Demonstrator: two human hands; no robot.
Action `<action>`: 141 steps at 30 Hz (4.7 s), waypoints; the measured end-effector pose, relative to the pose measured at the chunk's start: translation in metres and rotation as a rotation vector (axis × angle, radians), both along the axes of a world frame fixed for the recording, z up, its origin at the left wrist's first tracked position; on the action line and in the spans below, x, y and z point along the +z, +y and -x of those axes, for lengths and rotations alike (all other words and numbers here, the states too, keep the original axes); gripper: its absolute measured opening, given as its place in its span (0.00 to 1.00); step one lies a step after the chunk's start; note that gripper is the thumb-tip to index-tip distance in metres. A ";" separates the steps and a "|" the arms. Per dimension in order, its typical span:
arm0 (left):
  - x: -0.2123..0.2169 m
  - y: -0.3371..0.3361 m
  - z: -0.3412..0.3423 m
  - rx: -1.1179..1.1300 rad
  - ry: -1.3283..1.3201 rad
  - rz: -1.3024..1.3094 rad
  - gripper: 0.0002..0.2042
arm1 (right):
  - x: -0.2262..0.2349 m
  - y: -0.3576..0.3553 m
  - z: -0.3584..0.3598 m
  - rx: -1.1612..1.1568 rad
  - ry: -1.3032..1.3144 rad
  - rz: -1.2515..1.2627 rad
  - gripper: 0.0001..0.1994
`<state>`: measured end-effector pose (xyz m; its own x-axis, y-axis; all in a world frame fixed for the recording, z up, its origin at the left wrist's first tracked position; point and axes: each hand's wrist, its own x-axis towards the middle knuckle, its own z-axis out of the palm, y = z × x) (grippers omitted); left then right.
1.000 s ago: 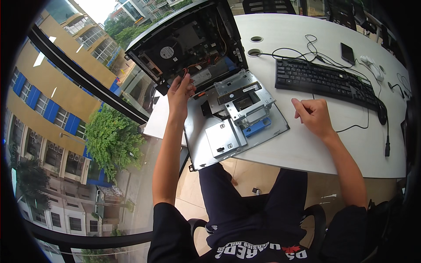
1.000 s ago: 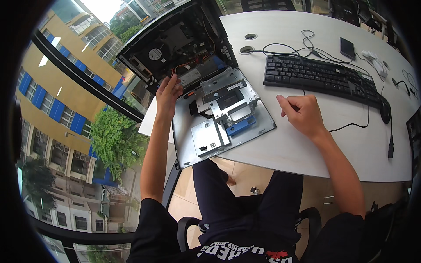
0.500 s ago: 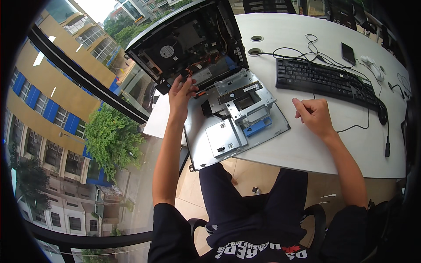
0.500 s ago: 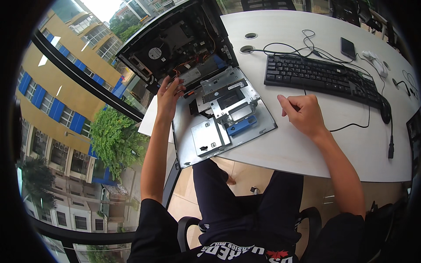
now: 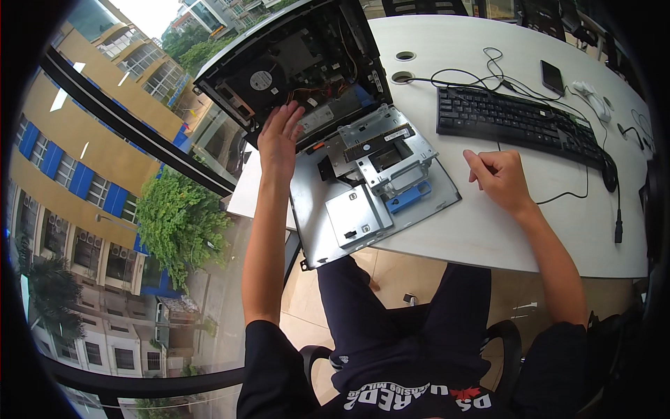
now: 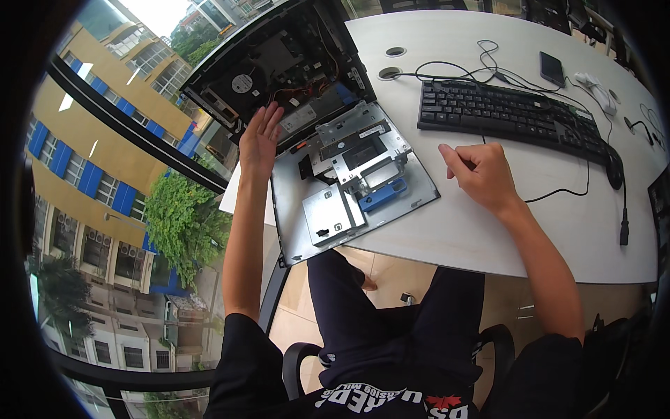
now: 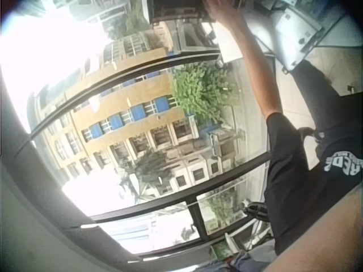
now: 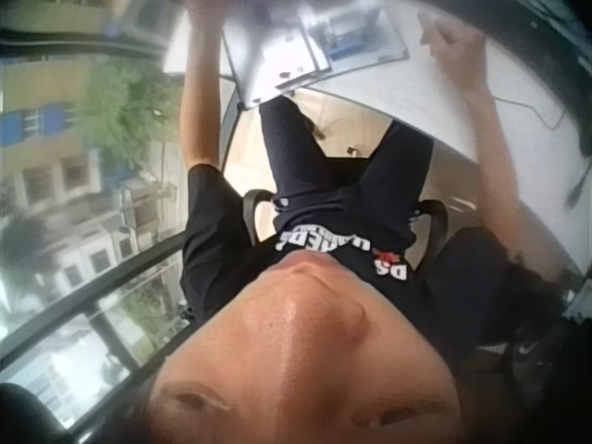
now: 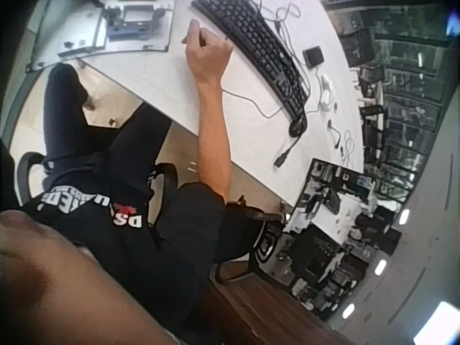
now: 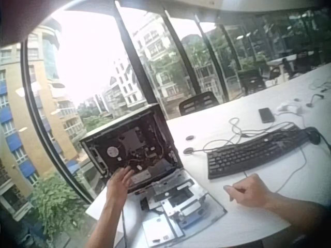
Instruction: The user is disassembling a computer case and removing internal components like memory modules.
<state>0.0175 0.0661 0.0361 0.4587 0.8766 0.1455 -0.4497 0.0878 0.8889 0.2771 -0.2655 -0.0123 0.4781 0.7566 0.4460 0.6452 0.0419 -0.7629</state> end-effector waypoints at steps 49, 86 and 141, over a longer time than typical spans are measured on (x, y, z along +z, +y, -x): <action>-0.063 0.039 0.113 0.726 0.216 -0.196 0.23 | 0.001 0.001 0.003 -0.062 -0.058 0.043 0.26; -0.078 0.063 0.115 0.704 0.404 -0.231 0.31 | 0.102 0.136 0.037 0.355 -0.544 0.548 0.31; -0.090 0.070 0.123 0.734 0.373 -0.272 0.28 | 0.125 0.135 0.062 0.549 -0.001 -0.240 0.24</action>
<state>-0.1055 0.1363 -0.0543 -0.1500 0.9262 0.3459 0.0158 -0.3476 0.9375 0.2148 -0.1303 0.1127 0.0451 0.7712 0.6351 0.4810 0.5404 -0.6904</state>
